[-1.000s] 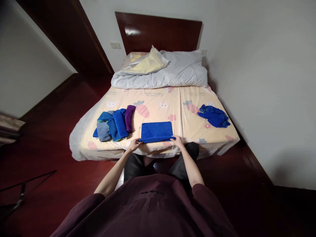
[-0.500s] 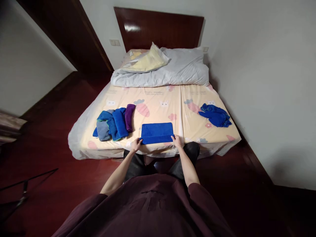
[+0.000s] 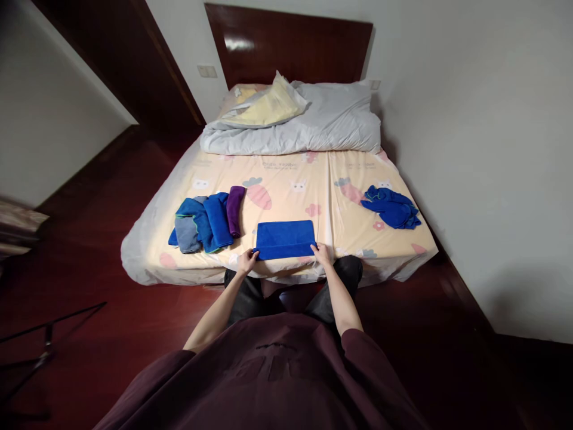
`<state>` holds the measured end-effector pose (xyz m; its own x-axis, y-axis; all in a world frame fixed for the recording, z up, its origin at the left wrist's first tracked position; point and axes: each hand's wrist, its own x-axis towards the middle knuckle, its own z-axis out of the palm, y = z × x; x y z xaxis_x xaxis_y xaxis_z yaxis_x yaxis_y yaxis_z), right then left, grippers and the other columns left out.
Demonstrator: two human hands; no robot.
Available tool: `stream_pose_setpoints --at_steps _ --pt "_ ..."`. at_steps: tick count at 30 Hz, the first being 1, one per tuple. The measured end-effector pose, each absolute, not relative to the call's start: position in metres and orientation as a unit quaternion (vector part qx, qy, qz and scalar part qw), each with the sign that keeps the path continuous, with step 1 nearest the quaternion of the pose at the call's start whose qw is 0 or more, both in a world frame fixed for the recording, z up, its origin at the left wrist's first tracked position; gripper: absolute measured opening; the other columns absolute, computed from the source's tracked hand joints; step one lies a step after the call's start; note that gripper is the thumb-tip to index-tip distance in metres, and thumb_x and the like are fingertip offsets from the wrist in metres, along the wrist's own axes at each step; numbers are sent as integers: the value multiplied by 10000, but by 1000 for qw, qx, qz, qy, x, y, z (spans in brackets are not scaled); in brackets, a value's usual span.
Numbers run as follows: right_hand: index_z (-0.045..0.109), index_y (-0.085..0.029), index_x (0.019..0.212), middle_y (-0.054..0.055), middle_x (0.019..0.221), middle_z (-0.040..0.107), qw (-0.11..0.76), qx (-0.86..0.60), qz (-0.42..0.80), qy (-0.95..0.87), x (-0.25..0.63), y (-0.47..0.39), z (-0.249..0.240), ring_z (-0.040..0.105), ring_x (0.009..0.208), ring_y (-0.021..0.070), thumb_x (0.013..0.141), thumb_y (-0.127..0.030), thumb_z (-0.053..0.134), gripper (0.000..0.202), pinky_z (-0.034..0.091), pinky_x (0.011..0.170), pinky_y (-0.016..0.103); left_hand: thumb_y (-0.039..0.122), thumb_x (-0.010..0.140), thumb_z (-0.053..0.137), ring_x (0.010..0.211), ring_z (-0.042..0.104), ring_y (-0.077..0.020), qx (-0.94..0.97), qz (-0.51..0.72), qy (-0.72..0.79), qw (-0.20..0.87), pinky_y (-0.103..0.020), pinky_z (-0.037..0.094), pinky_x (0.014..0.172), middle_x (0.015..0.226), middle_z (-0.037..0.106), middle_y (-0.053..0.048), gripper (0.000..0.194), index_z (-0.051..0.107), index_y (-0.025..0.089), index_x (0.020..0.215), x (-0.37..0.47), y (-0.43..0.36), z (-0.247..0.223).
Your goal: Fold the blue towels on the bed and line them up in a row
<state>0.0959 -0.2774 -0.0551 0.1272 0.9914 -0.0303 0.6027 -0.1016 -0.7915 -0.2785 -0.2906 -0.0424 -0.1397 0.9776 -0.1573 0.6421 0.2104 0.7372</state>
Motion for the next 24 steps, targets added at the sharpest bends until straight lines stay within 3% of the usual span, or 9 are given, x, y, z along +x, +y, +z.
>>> stream_pose_setpoints --at_steps 16,24 --pt "582 -245 681 21 573 615 334 -688 299 -570 95 -282 -49 627 621 217 826 -683 625 464 453 540 266 412 904 618 1012 771 -312 571 271 705 322 -391 596 905 1001 808 -133 262 725 178 955 -279 -296 -41" --pt "564 -246 692 12 611 633 318 -705 278 -570 96 -286 -49 620 645 195 826 -574 658 366 426 574 248 377 858 656 1005 770 -312 572 266 706 322 -407 593 935 986 808 -123 225 729 185 950 -280 -296 -38"
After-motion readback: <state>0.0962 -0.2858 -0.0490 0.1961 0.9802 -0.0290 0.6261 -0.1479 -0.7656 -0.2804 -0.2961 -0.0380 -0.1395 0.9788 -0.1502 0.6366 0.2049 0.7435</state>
